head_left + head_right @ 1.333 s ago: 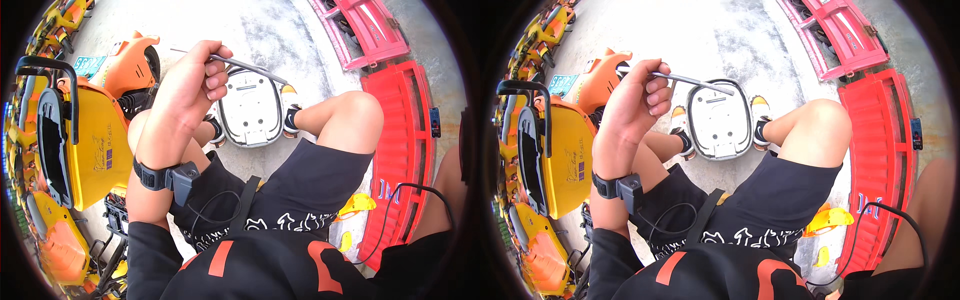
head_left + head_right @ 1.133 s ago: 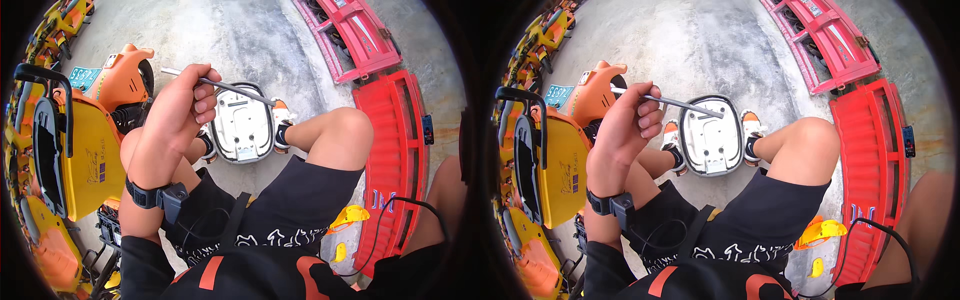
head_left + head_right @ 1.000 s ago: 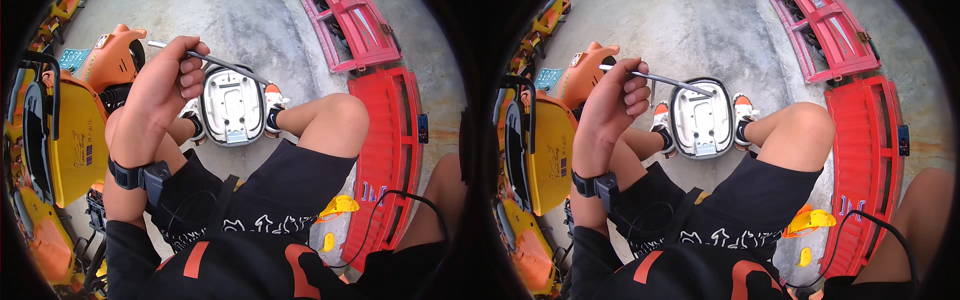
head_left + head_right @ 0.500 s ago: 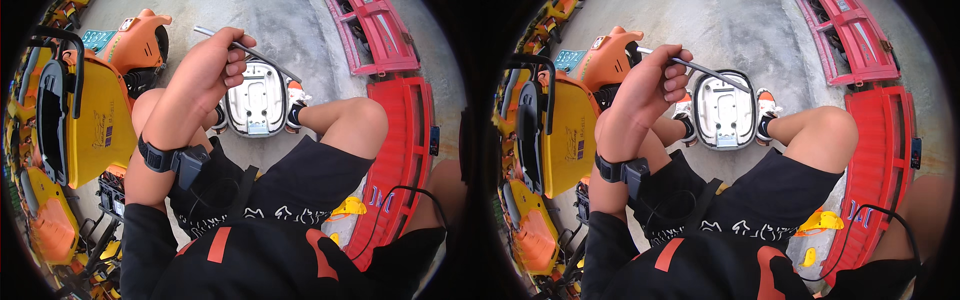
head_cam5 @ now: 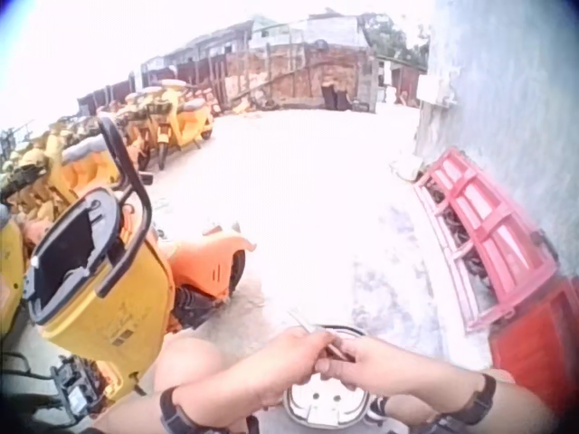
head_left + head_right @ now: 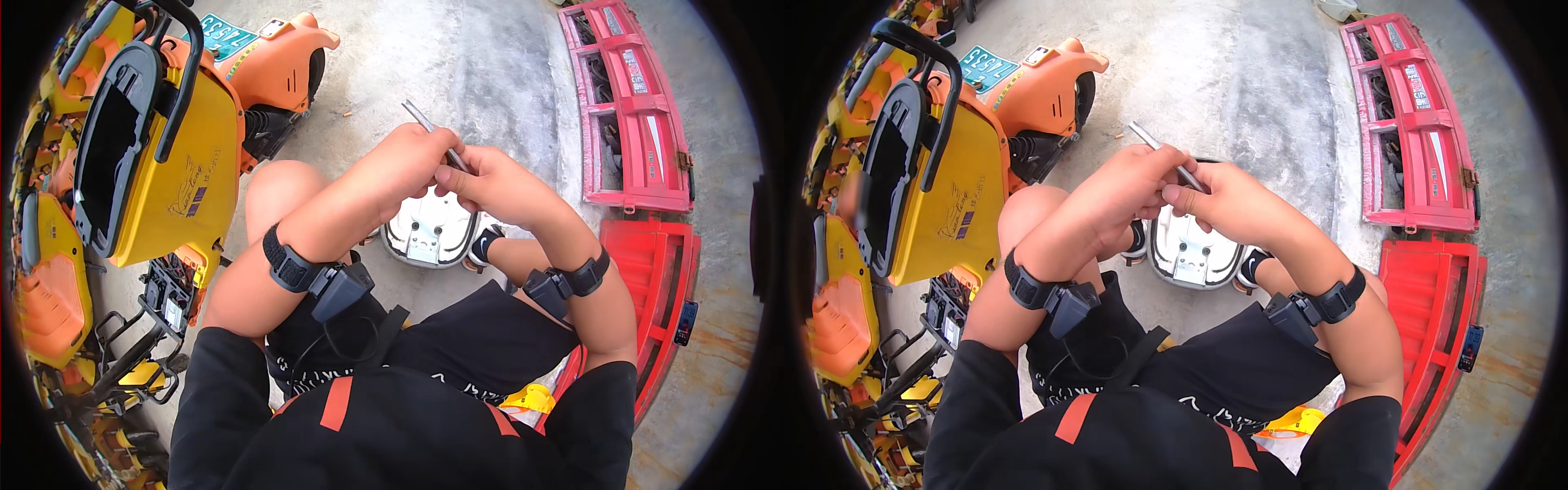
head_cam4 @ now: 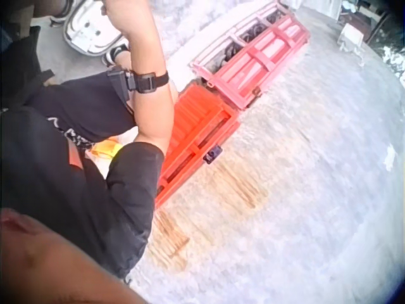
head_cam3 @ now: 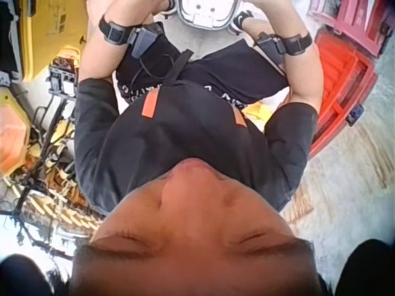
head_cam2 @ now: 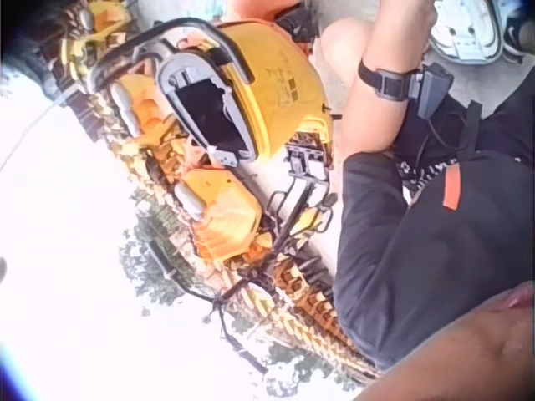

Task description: Fixing the seat or base of an electric scooter using tools.

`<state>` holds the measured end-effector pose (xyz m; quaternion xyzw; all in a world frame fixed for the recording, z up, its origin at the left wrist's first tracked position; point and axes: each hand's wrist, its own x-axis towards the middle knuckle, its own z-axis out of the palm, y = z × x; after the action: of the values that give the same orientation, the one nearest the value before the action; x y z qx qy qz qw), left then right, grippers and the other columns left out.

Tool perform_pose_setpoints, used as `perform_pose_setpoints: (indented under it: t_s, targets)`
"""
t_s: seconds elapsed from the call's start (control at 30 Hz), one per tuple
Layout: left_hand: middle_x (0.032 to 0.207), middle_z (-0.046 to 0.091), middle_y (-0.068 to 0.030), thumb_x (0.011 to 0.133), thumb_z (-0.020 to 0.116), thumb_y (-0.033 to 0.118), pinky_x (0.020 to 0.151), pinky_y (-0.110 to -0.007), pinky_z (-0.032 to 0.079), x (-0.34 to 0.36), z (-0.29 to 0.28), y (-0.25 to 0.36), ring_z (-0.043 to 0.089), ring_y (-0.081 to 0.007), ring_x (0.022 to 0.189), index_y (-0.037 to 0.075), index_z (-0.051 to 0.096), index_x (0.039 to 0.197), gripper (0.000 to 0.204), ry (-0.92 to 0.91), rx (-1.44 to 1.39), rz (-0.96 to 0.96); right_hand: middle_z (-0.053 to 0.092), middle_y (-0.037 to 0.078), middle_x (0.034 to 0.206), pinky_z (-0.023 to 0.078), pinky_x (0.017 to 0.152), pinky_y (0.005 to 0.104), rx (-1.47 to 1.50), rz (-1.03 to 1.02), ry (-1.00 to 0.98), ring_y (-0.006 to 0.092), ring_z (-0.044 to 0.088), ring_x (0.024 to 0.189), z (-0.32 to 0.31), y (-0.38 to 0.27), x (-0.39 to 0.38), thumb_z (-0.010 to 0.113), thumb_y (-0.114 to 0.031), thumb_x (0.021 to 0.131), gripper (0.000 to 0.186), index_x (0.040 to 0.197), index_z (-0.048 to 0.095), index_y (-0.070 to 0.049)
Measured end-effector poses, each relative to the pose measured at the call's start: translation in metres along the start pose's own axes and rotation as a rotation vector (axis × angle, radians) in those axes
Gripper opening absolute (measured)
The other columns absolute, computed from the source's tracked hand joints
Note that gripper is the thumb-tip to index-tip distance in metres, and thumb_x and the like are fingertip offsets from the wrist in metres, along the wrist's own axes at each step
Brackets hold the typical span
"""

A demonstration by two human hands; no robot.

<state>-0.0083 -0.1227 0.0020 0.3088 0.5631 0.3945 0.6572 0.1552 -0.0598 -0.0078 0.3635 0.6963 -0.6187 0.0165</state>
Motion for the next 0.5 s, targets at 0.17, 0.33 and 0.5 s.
perform_pose_setpoints:
  t_s: [0.17,0.33,0.5]
  targets:
    - [0.065,0.040,0.0046,0.096,0.051,0.021,0.047,-0.023,0.030,0.021,-0.016,0.003,0.037,-0.0062,0.053,0.012,0.043,0.077,0.023,0.064,-0.155,-0.071,0.067,0.006,0.075,0.049,0.056,0.0302,-0.104,0.086,0.182,0.0134,0.063,0.060,-0.002,0.021,0.020,0.056,-0.038,0.099,0.039,0.092,0.067,-0.001]
    - [0.072,0.043,0.0020,0.097,0.047,0.011,0.050,-0.024,0.033,0.027,-0.022,0.007,0.040,-0.0076,0.059,-0.002,0.049,0.118,0.025,0.182,-0.285,0.050,0.071,0.012,0.077,0.054,0.059,0.0344,-0.387,0.100,0.303,0.0196,0.068,0.059,0.005,0.076,0.056,0.048,-0.028,0.102,0.038,0.087,0.063,0.004]
    - [0.073,0.042,0.0022,0.097,0.046,0.010,0.052,-0.023,0.034,0.016,-0.025,0.008,0.040,-0.0073,0.062,-0.002,0.050,0.122,0.027,0.155,-0.263,0.099,0.069,0.013,0.072,0.056,0.060,0.0374,-0.594,0.088,0.371,0.0240,0.068,0.054,0.009,0.121,0.071,0.046,-0.025,0.102,0.037,0.087,0.062,0.005]
